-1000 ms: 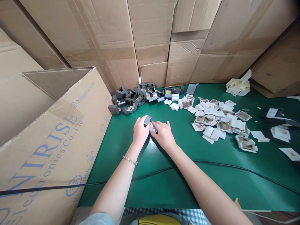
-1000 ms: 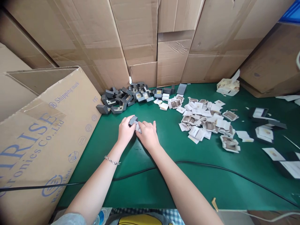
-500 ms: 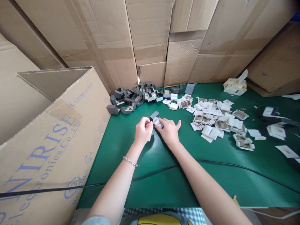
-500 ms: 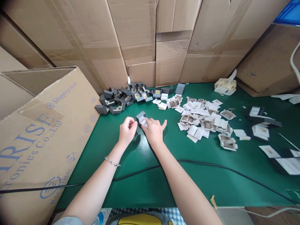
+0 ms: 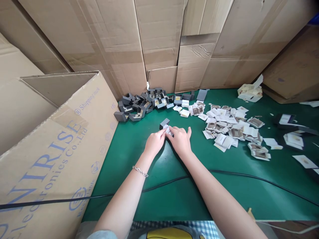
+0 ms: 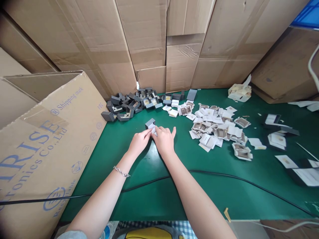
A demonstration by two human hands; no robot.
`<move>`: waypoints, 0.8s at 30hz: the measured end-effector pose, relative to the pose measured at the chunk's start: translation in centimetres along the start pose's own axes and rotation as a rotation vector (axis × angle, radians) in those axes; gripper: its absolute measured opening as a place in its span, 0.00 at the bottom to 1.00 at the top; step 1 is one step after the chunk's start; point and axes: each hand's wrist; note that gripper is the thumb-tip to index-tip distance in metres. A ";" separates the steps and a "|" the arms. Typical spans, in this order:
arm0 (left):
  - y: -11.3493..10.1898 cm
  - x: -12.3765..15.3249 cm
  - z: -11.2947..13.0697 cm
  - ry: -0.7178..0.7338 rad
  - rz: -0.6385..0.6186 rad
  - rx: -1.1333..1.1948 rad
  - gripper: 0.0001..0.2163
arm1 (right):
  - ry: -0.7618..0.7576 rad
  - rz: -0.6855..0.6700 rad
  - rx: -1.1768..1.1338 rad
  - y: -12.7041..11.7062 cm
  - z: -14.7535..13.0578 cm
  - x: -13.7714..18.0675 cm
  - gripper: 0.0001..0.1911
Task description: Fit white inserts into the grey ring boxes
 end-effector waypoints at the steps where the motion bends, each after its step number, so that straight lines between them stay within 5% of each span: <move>1: 0.0 0.0 0.0 0.003 -0.006 -0.001 0.16 | -0.006 0.003 0.006 0.0 0.0 0.0 0.13; 8: -0.1 0.0 0.3 -0.036 -0.046 -0.036 0.17 | 0.018 -0.048 -0.009 0.0 -0.1 0.0 0.20; 24: 0.4 -0.5 1.8 -0.056 -0.116 -0.068 0.18 | -0.078 -0.057 -0.316 0.9 2.1 -1.0 0.12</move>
Point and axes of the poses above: each hand's wrist, its own x-axis away from the middle knuckle, its own y-axis out of the palm, z = x × y, and after that the axes turned 3 degrees about x, right-handed
